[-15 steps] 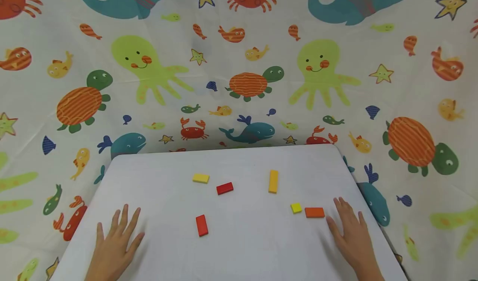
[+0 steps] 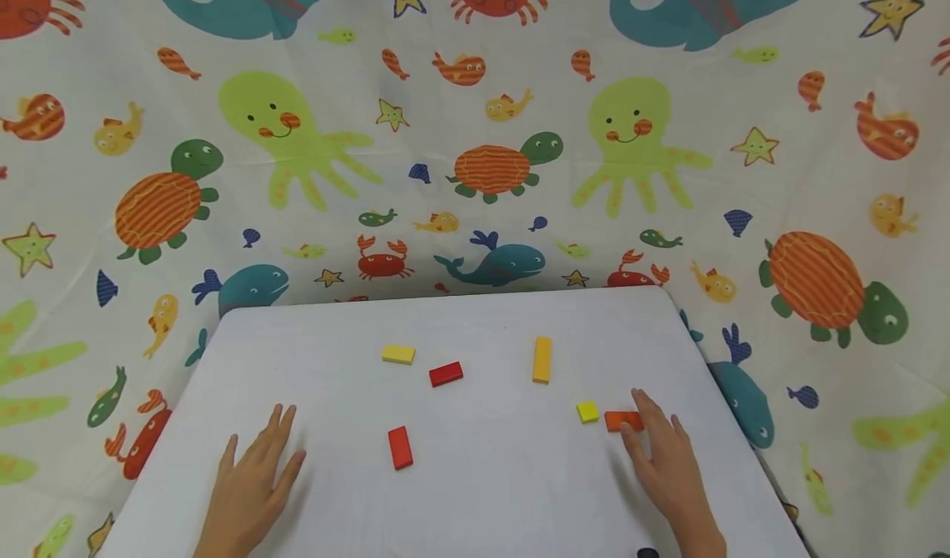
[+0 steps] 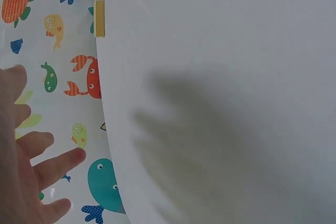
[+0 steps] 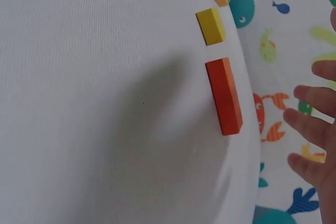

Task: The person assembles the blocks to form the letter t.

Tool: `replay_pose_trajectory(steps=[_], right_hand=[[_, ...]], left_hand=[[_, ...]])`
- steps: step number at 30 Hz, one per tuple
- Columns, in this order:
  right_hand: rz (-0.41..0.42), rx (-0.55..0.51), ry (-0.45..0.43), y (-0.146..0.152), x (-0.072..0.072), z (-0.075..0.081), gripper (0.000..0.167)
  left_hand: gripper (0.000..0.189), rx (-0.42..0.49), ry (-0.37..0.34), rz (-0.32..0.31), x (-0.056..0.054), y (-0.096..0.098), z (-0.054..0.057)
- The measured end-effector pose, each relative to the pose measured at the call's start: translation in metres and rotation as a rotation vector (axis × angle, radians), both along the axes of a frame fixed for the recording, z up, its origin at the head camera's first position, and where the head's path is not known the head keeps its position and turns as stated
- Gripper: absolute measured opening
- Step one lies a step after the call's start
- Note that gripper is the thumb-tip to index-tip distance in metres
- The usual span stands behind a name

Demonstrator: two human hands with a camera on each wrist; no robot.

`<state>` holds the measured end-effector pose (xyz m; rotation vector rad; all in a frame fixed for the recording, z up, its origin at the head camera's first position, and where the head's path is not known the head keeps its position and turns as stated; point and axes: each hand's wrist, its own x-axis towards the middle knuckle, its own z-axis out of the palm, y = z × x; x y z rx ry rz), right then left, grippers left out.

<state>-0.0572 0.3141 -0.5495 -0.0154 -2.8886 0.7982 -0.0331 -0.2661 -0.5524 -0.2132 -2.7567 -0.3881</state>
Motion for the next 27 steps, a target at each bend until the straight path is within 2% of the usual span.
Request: replay_pose_trajectory(steps=[5,10,19,27], right_hand=[[0.026,-0.036,0.020,-0.007,-0.009,-0.006,0.065],[0.033,-0.091,0.025,-0.014,-0.016,-0.009,0.063],[0.025,-0.098,0.035,-0.024,-0.019,-0.012,0.059],[0.007,-0.140,0.041,-0.032,-0.023,-0.018,0.056]], left_hand=[[0.077,0.009,0.001,0.004,-0.003,0.011,-0.005],[0.072,0.017,-0.020,0.011,-0.001,0.022,-0.012],[0.064,0.045,-0.014,0.027,0.002,0.033,-0.020],[0.063,0.073,-0.033,0.045,0.001,0.045,-0.026]])
